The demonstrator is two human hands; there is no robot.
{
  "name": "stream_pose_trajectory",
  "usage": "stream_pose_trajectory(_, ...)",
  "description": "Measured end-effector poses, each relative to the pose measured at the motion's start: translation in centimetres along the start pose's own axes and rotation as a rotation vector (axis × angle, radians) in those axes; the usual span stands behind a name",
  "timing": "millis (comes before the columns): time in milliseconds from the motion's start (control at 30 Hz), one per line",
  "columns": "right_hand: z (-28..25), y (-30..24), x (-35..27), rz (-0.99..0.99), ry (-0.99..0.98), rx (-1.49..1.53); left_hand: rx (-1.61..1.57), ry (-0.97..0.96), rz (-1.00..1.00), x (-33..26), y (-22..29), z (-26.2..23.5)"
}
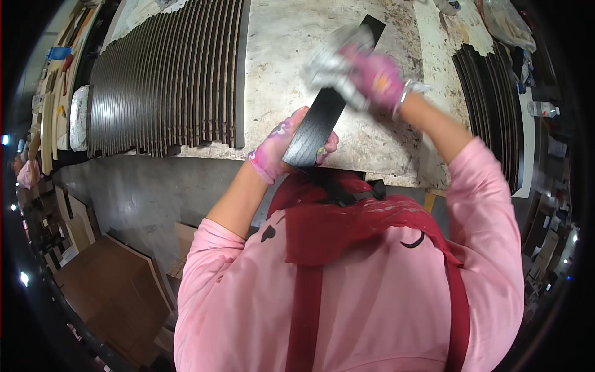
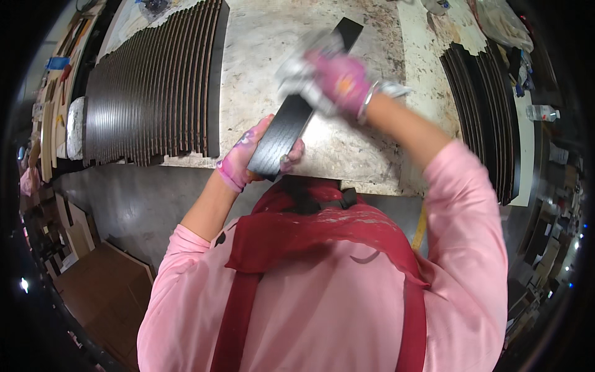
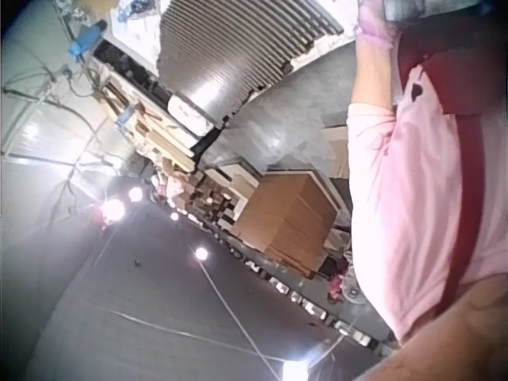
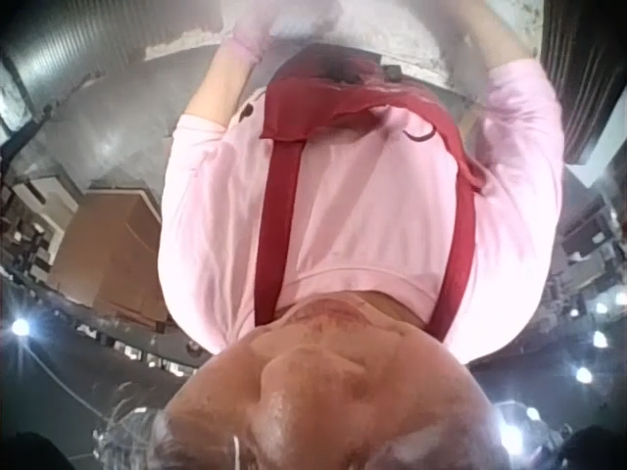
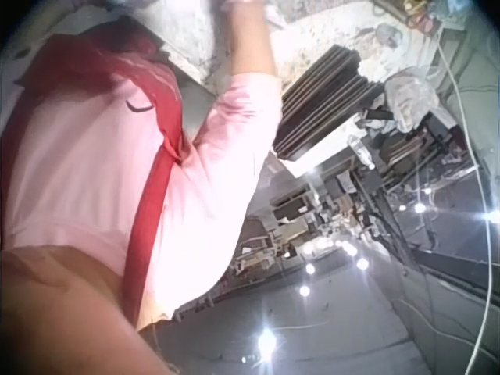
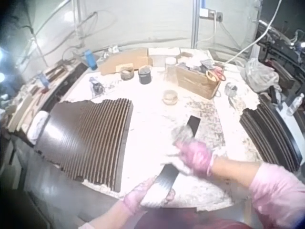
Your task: The person wipes dark wooden strips with a cloth and liquid from a plastic bottle.
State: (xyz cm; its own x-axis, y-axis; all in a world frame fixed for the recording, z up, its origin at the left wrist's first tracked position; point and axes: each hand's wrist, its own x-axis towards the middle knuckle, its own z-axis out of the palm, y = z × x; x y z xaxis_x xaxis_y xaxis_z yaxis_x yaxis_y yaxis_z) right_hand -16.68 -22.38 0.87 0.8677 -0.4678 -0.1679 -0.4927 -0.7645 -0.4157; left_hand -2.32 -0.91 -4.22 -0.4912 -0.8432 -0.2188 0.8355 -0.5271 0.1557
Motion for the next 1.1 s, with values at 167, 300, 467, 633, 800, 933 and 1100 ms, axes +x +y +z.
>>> stream_pose_trajectory(167,4.1,-7.4,-5.8,-0.575,0.079,0.121,-0.089,0.244,0.091,-0.7,-1.2,2.6)
stream_pose_trajectory(300,-1.4,-0.1,-1.1,0.273,0.059,0.117,-0.102,0.2,-0.021,-0.9,-1.7,1.4)
stream_pose_trajectory(467,-6.8,14.0,-1.2,0.293,0.651,0.586,2.058,0.775,0.381,0.3,-0.4,5.3)
stream_pose_trajectory(633,-4.8,-0.6,-3.2,0.125,0.427,0.306,2.338,0.917,0.614,0.2,-0.7,4.0)
stream_pose_trajectory(800,3.2,-6.5,-4.1,-0.242,-0.074,-0.002,2.264,0.848,0.638,-3.4,-2.3,0.1)
stream_pose_trajectory(933,2.1,5.9,-1.6,0.093,0.382,0.078,2.274,1.092,0.511,-2.9,-3.3,0.9)
stream_pose_trajectory(1100,-5.8,10.9,-0.7,0.175,0.49,0.024,2.288,1.084,0.576,-3.0,-3.1,0.7)
